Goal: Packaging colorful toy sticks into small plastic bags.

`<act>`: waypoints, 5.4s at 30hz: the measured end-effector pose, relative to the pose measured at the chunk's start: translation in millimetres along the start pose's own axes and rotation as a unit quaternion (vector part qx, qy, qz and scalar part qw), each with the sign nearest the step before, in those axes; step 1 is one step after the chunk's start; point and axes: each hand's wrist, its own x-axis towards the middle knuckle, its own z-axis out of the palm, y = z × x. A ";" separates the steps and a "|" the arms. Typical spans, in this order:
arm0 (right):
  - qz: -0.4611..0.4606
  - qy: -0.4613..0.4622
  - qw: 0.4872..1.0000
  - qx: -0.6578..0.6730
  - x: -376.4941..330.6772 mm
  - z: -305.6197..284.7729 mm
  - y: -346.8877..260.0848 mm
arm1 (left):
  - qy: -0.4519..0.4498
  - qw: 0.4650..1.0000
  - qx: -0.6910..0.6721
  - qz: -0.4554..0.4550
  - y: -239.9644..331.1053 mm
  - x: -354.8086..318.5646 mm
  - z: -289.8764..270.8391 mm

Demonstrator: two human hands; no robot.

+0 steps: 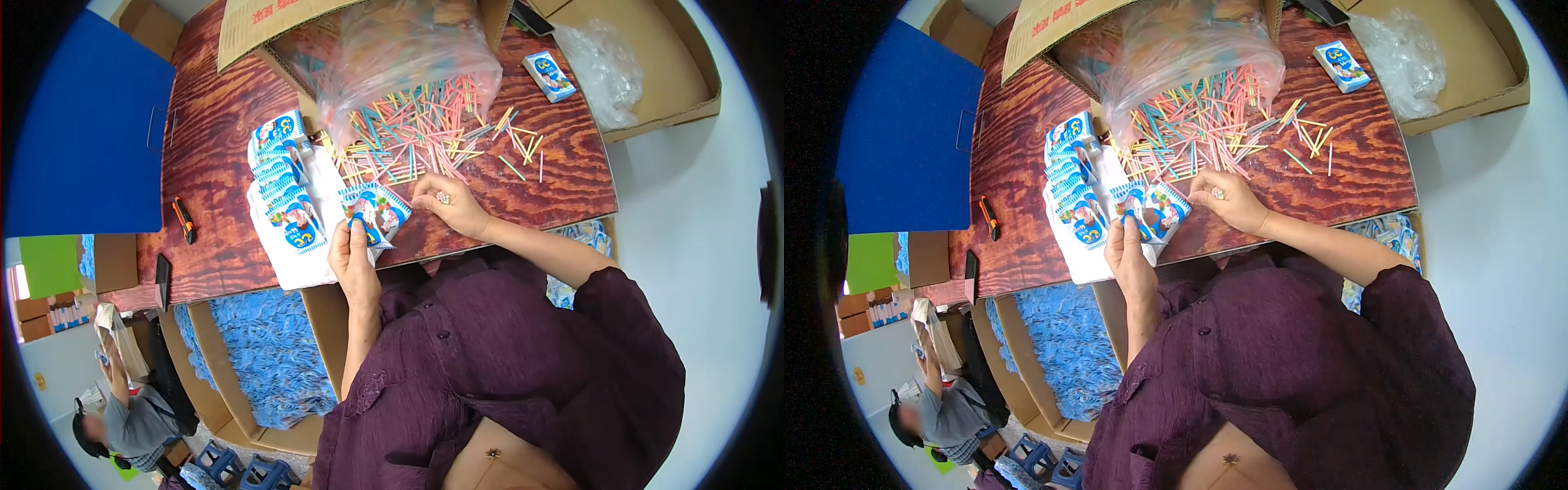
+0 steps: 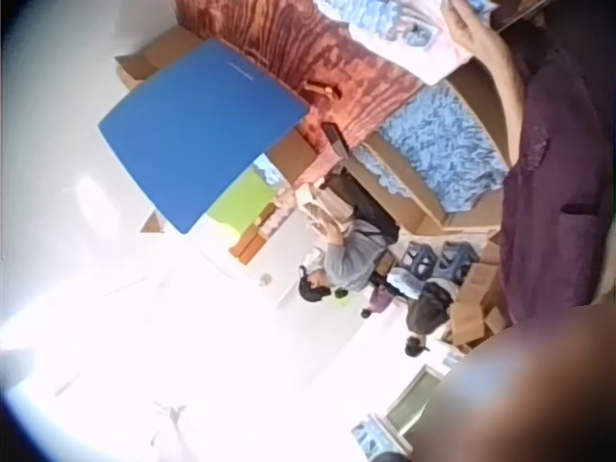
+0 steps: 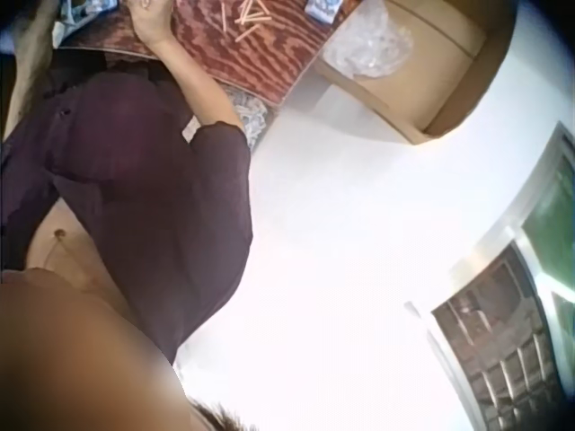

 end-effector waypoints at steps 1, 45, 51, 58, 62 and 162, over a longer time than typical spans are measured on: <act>0.033 0.014 0.999 0.034 -0.4 1.2 -1.0 | -0.001 1.000 -0.001 0.000 0.2 0.2 1.6; 0.207 -0.054 0.838 0.502 44.8 16.5 -73.9 | -0.146 0.985 0.087 -0.036 -12.8 -18.8 -0.1; 0.118 -0.125 0.954 0.247 31.8 23.4 -95.4 | -0.127 0.991 0.010 -0.045 -14.7 -19.6 2.2; 0.013 -0.318 0.945 0.079 30.0 9.4 -82.5 | -0.211 0.969 -0.067 -0.106 10.8 -19.0 10.3; 0.054 -0.326 0.944 0.010 28.7 -1.1 -102.2 | -0.198 0.969 -0.101 -0.108 9.6 -21.4 4.3; 0.142 -0.089 0.977 -0.130 4.6 1.1 -49.6 | 0.094 0.790 0.516 0.318 4.6 23.5 -54.3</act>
